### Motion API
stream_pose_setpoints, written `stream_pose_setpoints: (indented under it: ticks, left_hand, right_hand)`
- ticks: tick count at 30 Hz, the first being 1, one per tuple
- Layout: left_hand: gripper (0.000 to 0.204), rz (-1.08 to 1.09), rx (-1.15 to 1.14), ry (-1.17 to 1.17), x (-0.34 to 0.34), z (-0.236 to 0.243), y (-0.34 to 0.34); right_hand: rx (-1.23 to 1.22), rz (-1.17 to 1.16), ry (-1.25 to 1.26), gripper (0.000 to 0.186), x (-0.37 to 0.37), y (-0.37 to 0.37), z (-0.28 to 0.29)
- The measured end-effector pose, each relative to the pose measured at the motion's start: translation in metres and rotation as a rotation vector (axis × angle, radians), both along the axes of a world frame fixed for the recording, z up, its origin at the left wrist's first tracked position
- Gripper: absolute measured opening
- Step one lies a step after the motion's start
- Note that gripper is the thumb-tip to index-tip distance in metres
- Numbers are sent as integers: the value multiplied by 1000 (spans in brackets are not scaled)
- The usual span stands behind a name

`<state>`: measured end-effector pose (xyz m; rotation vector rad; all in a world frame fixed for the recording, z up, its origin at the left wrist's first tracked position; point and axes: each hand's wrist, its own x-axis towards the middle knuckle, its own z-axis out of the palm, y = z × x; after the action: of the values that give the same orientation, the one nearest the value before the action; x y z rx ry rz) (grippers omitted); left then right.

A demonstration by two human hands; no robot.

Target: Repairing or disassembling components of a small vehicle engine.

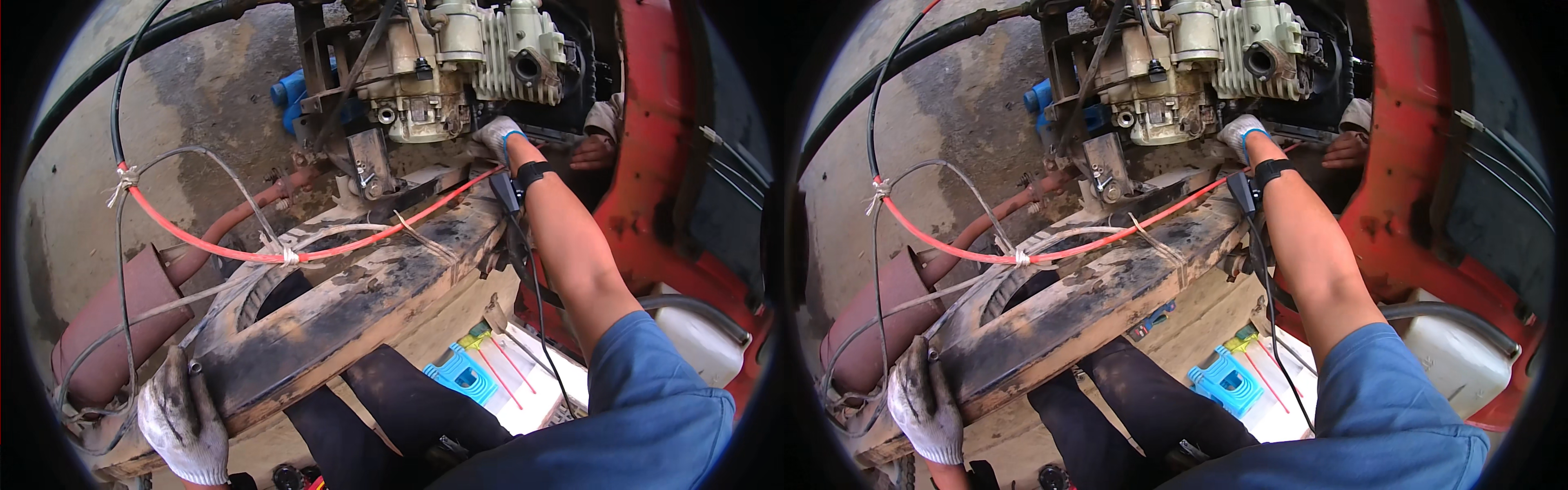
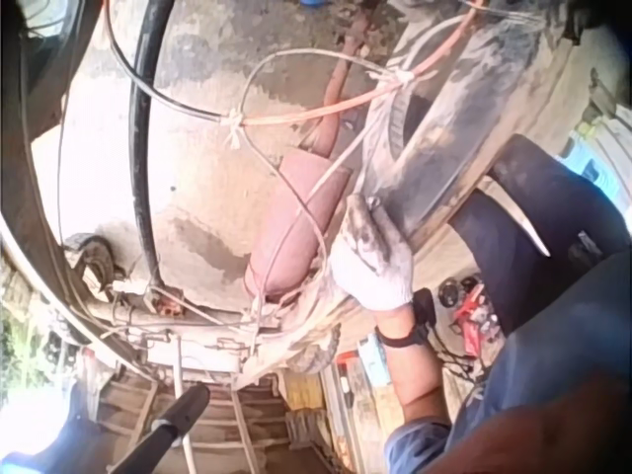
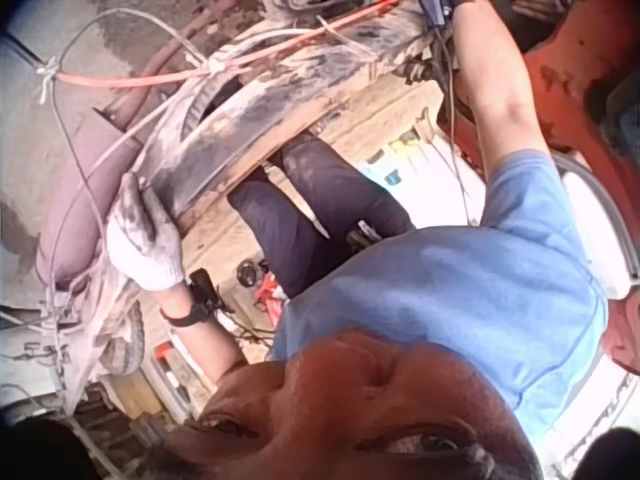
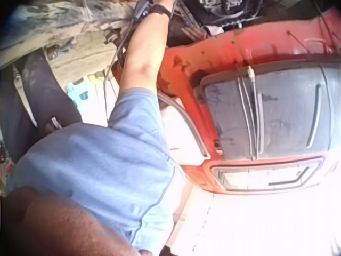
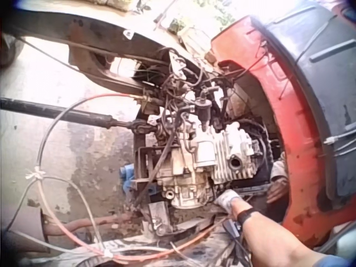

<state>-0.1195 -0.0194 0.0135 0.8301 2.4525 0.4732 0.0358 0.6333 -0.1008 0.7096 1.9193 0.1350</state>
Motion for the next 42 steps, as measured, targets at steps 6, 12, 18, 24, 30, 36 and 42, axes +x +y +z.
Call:
stream_pose_setpoints:
  ticks: [6,12,18,24,30,36,42]
  left_hand:
    - [29,1,-20,-11,-1,0,1]
    - [29,17,-27,-32,-1,2,2]
    - [30,4,-25,-23,-2,2,3]
    - [31,-1,-42,-40,-3,2,2]
    - [30,-9,-23,-33,-2,1,3]
    - [29,-14,-34,-28,-3,1,3]
    - [29,-8,-19,-30,-2,2,2]
  right_hand:
    - [284,-199,87,63,0,-16,-8]
    - [-7,-596,393,23,10,-6,-6]
    - [14,-137,-4,46,-5,-1,15]
    - [226,-392,135,47,1,-10,-12]
    - [-182,-273,176,51,19,10,1]
    - [196,-545,202,50,11,-5,-15]
    - [67,-827,326,20,9,-15,0]
